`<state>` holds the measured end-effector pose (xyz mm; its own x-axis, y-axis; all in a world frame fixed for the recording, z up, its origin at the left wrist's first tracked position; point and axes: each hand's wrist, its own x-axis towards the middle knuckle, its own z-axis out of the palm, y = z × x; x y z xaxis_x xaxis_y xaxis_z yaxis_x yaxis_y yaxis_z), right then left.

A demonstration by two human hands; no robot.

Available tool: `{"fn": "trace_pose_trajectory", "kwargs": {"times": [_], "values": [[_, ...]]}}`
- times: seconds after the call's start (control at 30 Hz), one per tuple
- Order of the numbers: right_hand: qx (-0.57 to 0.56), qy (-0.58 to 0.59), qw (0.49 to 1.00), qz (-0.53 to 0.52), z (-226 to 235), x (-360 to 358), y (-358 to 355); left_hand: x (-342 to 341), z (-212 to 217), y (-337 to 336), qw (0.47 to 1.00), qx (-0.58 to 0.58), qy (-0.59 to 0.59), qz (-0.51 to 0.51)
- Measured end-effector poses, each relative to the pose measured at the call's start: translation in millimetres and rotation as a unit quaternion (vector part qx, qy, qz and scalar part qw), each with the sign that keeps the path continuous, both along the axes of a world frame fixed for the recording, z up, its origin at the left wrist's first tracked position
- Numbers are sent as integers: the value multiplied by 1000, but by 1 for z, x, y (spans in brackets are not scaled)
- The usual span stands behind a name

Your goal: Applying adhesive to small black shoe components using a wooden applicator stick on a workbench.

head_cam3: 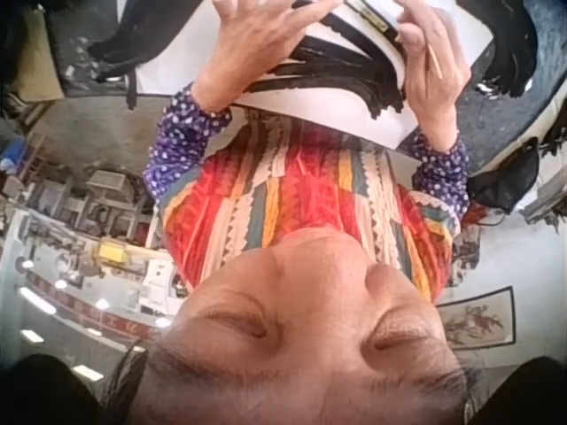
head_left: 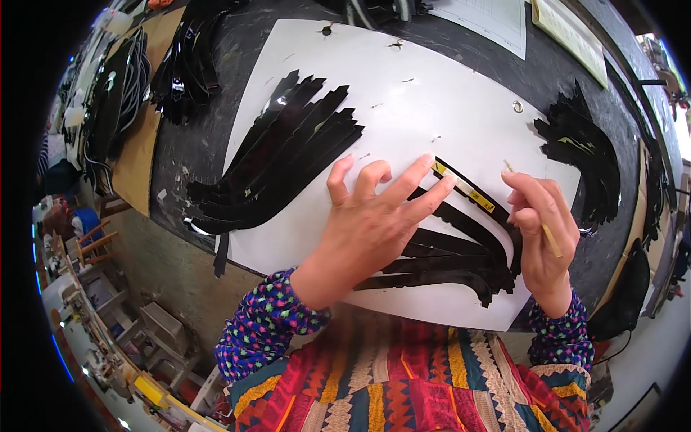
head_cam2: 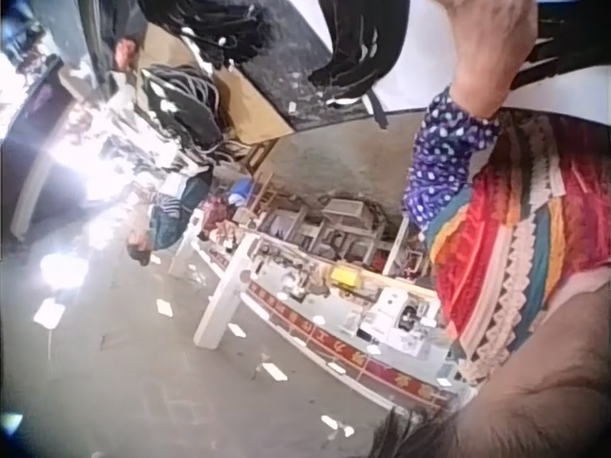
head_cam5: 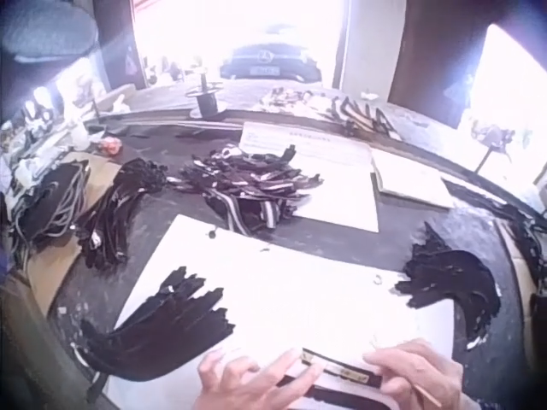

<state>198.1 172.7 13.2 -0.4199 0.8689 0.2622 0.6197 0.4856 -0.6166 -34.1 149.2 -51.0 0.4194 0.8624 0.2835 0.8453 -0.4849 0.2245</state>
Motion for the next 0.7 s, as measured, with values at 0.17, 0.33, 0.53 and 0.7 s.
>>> {"fn": "trace_pose_trajectory", "kwargs": {"times": [0.17,0.33,0.53,0.7], "values": [[-179,249,952,5,-22,-20,3,5,4,0,1000,11,0,3],[-175,227,958,9,-41,-27,11,5,2,-2,1000,12,-3,8],[-140,200,970,5,-41,-33,11,4,1,-3,1000,3,-14,10],[-111,186,976,17,-43,-33,12,5,1,-2,1000,2,-11,13]]}}
